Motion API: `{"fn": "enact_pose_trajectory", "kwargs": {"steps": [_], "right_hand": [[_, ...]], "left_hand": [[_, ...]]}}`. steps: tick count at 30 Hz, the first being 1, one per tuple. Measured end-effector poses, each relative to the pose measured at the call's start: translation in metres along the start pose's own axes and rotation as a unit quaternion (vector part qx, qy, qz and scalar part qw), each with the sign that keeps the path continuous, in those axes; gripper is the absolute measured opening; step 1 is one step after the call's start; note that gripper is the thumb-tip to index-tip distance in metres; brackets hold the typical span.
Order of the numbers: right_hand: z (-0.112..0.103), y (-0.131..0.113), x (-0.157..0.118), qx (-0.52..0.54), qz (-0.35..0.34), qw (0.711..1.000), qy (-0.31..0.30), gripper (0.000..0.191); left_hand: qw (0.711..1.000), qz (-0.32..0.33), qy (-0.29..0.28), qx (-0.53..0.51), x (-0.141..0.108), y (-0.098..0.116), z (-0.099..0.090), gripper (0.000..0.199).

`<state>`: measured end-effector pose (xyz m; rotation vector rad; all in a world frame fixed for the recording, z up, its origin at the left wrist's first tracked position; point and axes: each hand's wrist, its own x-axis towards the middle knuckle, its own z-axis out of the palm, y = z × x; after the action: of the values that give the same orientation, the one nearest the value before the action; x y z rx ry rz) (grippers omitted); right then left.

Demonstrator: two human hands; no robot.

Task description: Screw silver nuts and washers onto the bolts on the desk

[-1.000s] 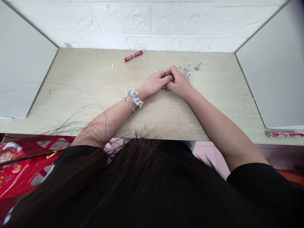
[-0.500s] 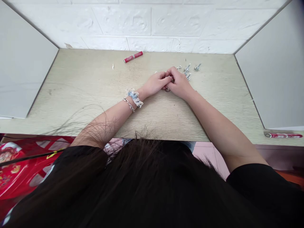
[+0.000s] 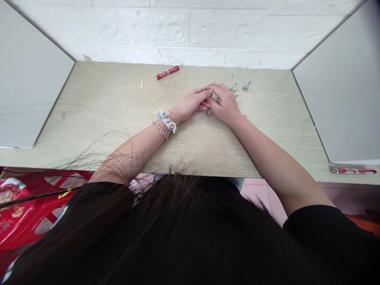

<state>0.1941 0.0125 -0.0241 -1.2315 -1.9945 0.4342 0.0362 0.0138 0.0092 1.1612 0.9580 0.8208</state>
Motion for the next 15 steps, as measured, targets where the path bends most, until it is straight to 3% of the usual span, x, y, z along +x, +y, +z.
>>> {"fn": "enact_pose_trajectory", "kwargs": {"steps": [8,15], "right_hand": [[-0.0052,-0.0082,0.0003,0.019,0.019,1.0,-0.001,0.039],[-0.0027,-0.0084,-0.0019,-0.01,0.005,1.0,0.029,0.034]], "left_hand": [[1.0,-0.003,-0.01,-0.028,0.0027,-0.0017,-0.0051,0.023],[0.999,0.017,-0.018,-0.026,0.0046,-0.0043,-0.0085,0.018]]}}
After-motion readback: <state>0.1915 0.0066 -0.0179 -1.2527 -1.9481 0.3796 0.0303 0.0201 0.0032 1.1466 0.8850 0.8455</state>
